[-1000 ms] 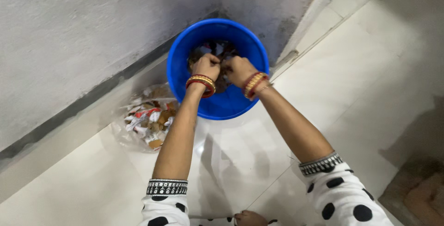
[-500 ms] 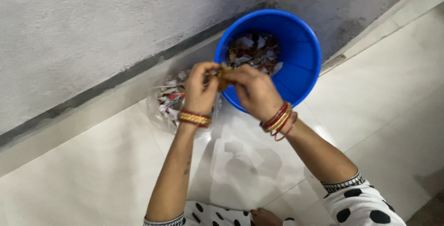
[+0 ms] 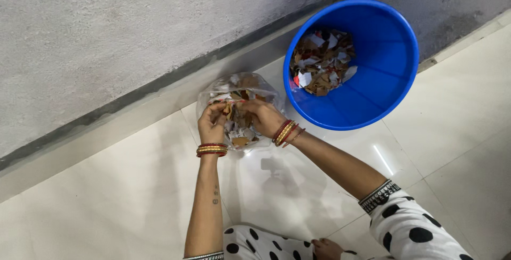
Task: The person sits on the floor and transfers crumpled paper and cardboard scraps from a blue plastic bucket into a clear plastic bag. They repeatedly reach into the bucket, pick up handfuls of waste, and place them into the bag until the bucket is empty.
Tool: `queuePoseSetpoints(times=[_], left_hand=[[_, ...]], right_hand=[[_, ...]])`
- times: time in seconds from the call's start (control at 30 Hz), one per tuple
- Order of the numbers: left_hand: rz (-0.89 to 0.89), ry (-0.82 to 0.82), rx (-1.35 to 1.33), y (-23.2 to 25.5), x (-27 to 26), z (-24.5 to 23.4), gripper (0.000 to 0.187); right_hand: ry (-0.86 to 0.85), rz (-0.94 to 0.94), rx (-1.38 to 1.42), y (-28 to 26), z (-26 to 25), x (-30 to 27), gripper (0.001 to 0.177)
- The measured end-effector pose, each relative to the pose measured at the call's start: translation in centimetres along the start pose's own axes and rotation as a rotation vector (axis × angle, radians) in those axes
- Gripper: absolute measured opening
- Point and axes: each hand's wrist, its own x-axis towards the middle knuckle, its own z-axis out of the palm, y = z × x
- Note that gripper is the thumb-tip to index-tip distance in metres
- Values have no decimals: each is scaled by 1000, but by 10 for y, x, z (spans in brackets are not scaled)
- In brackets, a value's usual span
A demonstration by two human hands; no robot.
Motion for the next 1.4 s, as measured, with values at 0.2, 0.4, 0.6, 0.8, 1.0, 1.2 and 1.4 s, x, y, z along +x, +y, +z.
queuePoseSetpoints(times=[0.2, 0.4, 0.6, 0.8, 1.0, 1.2, 1.4], left_hand=[[-48, 1, 56, -20, 6, -4, 35], [-32, 76, 107, -16, 11, 8, 29], [110, 112, 201, -8, 7, 20, 28], [158, 203, 727, -6, 11, 24, 24], [332, 312, 776, 26, 3, 47, 19], [564, 229, 456, 110, -12, 126, 21], [577, -136, 483, 138, -2, 220, 15]], right_hand=[[-40, 83, -14, 7, -7, -14, 46], [-45, 0, -23, -15, -27, -30, 46], [-63, 8, -13, -44, -61, -44, 41], [-30, 43, -3, -55, -106, -65, 35], [57, 47, -16, -32, -151, -82, 34], [113, 152, -66, 14, -180, -75, 30], [-24, 437, -274, 90, -210, -20, 29]])
